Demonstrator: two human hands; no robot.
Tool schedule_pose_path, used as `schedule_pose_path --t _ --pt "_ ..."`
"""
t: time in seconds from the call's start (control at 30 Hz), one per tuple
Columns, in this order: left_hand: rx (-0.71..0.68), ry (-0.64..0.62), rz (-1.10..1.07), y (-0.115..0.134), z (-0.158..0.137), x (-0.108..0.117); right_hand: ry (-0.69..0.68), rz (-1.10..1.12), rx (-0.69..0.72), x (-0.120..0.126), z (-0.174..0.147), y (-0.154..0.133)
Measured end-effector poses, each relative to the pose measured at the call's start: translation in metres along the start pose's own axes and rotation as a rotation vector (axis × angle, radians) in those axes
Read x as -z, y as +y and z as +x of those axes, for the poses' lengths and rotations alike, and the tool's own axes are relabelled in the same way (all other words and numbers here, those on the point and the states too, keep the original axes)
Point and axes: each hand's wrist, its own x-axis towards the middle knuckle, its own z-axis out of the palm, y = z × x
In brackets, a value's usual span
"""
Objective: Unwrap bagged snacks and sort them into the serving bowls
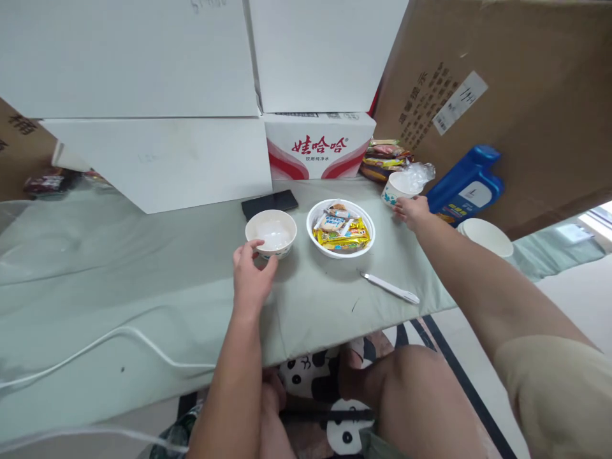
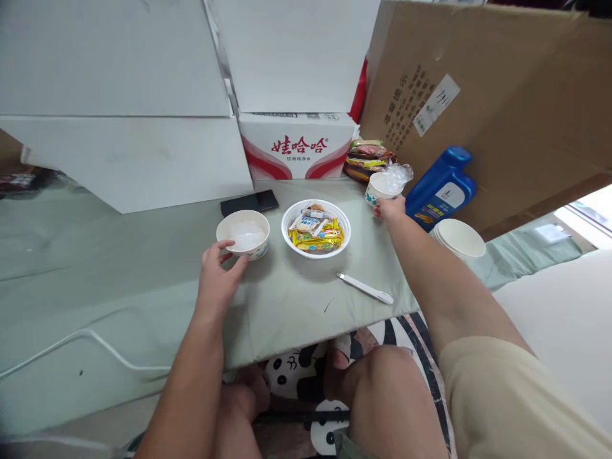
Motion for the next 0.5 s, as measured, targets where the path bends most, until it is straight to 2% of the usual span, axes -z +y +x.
schedule_pose_path --t 0.3,0.4,0.5 --pt "0.016 -0.004 0.002 0.0 0.006 -0.011 0.08 0.022 -0.032 -0.018 0.044 -0.007" --pt "0.015 -0.013 0.0 0.001 0.007 -0.013 0.065 0.031 -0.036 -0.021 0.049 -0.01" --pt "0.019 -0.022 -0.006 0.004 0.006 -0.016 0.011 0.038 -0.054 -0.022 0.039 -0.011"
